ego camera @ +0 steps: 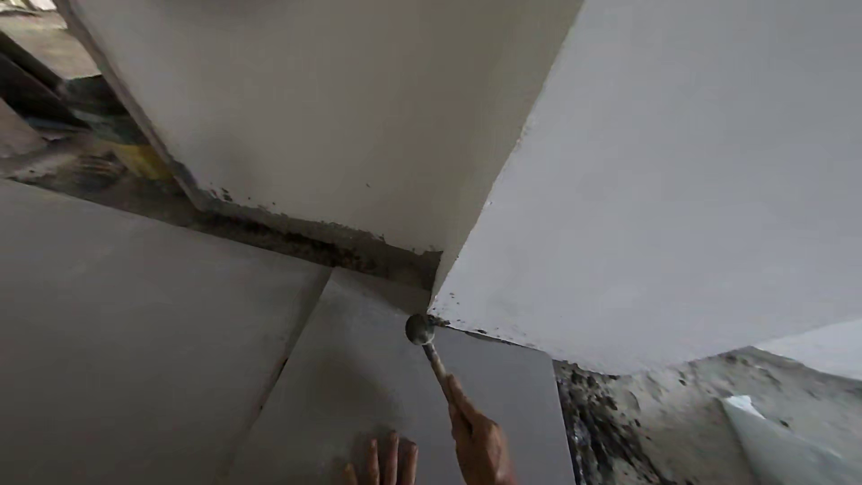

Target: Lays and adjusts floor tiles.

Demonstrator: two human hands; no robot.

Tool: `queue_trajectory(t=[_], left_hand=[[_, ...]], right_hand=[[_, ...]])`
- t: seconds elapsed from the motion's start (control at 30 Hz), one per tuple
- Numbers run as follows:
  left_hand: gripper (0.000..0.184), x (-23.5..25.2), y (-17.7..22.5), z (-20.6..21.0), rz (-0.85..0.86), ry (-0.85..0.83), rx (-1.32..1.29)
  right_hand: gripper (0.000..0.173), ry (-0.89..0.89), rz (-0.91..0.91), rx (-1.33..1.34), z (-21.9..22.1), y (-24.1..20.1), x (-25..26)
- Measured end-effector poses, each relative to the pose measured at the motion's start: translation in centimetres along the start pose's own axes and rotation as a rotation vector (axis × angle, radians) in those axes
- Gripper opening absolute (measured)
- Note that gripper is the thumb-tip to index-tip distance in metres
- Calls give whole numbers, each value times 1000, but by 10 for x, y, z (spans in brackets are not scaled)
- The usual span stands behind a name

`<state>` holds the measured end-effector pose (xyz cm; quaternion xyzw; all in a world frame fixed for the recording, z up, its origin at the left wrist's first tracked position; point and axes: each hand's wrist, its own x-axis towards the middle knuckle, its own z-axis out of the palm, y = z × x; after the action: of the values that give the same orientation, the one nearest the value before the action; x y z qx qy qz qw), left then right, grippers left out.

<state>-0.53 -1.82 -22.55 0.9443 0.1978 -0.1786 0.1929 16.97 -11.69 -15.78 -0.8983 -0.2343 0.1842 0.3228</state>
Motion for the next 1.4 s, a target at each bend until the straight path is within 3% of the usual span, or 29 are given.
queue_trajectory(t=[0.1,0.2,0.33,0.43,0.53,0.63,0.73,0.9,1.03,1.1,1.17,1.3,1.4], left_hand=[[157,-5,4,2,-5,-17,-33],[157,-5,2,3,5,52,-28],[157,-11,7,1,-3,3,-54],[158,-7,6,2,-6,9,-52],[152,-12,8,-1,10,-36,-61],[145,-10,5,-2,17,-17,-64],[140,-12,8,2,25,27,-77],[126,19,48,-28,-60,18,-73],[142,51,67,-38,-85,-60,8],[143,53,65,-39,-82,-45,-4],[145,53,65,-38,-89,-71,9],[143,57,64,-42,-85,-57,32],[143,59,64,-39,-67,-61,41]], right_hand=[[50,-103,61,-6,5,-8,8],[52,14,7,36,4,-19,2],[51,-90,83,-37,-10,1,-5],[50,48,57,-13,-21,14,-20],[51,0,194,68,-33,42,-37],[52,117,247,222,-49,46,-50],[53,93,334,260,-60,78,-60],[54,197,339,236,-79,100,-71],[50,153,388,141,-97,119,-71],[52,200,325,92,-95,125,-70],[53,126,369,103,-99,129,-64],[52,190,348,100,-95,124,-55],[51,139,377,152,-98,119,-53]])
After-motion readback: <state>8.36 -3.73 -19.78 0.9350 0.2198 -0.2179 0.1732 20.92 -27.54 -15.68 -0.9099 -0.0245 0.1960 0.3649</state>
